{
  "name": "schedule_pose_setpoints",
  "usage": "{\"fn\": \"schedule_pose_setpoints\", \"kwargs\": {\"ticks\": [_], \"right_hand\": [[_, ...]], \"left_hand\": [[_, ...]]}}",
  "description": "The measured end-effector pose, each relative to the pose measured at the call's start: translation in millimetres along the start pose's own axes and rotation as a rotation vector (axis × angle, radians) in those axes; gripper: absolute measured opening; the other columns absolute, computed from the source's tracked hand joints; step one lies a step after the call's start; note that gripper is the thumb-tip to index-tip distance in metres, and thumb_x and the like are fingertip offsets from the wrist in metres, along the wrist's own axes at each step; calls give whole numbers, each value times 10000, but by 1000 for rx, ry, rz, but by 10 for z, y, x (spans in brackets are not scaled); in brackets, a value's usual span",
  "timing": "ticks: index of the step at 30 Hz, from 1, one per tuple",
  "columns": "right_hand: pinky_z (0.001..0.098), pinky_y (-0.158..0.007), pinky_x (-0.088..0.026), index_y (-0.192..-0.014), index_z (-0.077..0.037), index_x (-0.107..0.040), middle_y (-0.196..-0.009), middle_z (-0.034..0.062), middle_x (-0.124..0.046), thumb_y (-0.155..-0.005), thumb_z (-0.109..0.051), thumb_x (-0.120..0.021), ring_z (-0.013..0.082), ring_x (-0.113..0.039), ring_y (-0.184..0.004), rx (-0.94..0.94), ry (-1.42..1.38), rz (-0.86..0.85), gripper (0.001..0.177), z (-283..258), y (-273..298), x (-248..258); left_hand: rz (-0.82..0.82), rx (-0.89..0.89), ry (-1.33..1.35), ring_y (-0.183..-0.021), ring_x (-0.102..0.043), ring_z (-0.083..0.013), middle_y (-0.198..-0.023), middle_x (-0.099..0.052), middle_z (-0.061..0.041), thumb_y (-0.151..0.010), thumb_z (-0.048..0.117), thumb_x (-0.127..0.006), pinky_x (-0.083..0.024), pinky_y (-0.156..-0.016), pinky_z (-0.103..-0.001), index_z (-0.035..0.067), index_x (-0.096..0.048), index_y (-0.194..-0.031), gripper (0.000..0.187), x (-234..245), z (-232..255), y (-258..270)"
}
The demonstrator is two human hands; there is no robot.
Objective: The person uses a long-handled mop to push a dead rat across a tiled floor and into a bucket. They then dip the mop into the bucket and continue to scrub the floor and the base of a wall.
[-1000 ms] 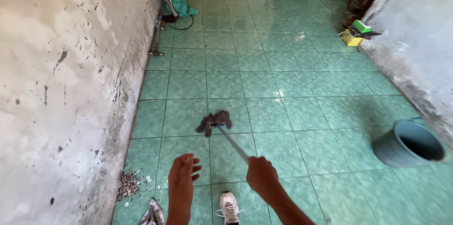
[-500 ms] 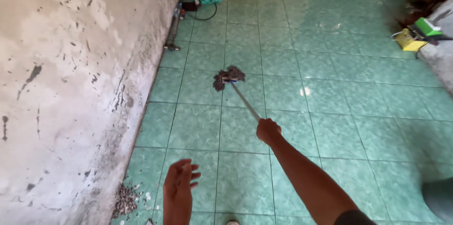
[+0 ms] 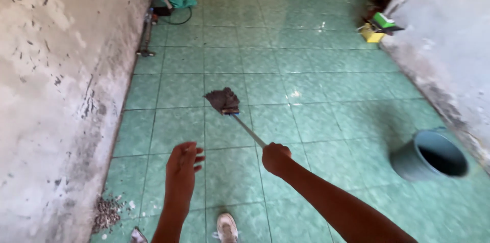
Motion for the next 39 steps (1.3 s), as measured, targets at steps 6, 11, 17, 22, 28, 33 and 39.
{"fn": "schedule_pose_setpoints", "kwargs": {"ticks": [6, 11, 17, 22, 28, 33, 39], "right_hand": [[470, -814, -594, -1157, -60, -703, -1112, 136, -687, -925, -153, -610, 314, -706, -1005, 50, 7, 5, 267, 418, 1976, -398], [450, -840, -601, -1152, -57, -692, -1094, 152, -752, -921, -153, -591, 301, -759, -979, -54, -75, -143, 269, 768, 3158, -77], [476, -825, -613, -1187, -83, -637, -1122, 167, -675, -943, -154, -653, 358, -701, -1057, -107, -160, -154, 254, 702, 3047, -1252], [452, -788, -624, -1132, -56, -642, -1064, 173, -696, -947, -137, -620, 347, -731, -982, -70, -280, 5, 204, 660, 2213, -1611], [473, -759, -628, -1114, -29, -644, -1037, 212, -693, -955, -148, -584, 370, -729, -947, -43, -255, 199, 207, 1158, 140, -1097], [502, -812, -612, -1098, -30, -675, -1068, 242, -709, -953, -166, -589, 407, -727, -994, -65, -315, 278, 216, 1762, -1810, -235], [480, -882, -613, -1215, -98, -701, -1168, 137, -740, -974, -198, -577, 359, -731, -1101, -197, -274, 213, 289, 2365, -2794, 374]], "left_hand": [[-108, -62, -14, -941, -700, -173, -1068, -731, -64, -1010, 301, -551, -538, -787, -335, 85, -637, -1173, 284, -274, 101, 1003], [-189, -92, 21, -934, -695, -171, -1076, -728, -57, -1006, 311, -552, -531, -774, -336, 89, -643, -1167, 288, -592, 150, 1405], [-200, -49, -14, -938, -700, -172, -1081, -730, -60, -1009, 336, -539, -540, -785, -338, 84, -645, -1158, 312, -887, 110, 1462], [-176, 8, -60, -944, -700, -179, -1080, -729, -65, -1015, 350, -530, -536, -790, -343, 88, -645, -1165, 323, -1058, -199, 1213], [-88, 77, -74, -940, -707, -184, -1077, -738, -77, -1003, 311, -547, -540, -788, -349, 86, -651, -1183, 306, -1268, -665, 430], [1, 108, -57, -925, -710, -207, -1071, -747, -94, -1003, 279, -553, -534, -772, -362, 66, -646, -1199, 304, -1501, -885, -271], [61, 142, -121, -945, -737, -214, -1062, -764, -94, -990, 277, -552, -566, -798, -376, 71, -643, -1225, 326, -1726, -997, -671]]}}
Point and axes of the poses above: each hand's wrist, its own y-axis away from the middle knuckle, its own x-axis out of the back of the hand, z = x × y, the point moved 9 cm from there along -y, towards the middle knuckle
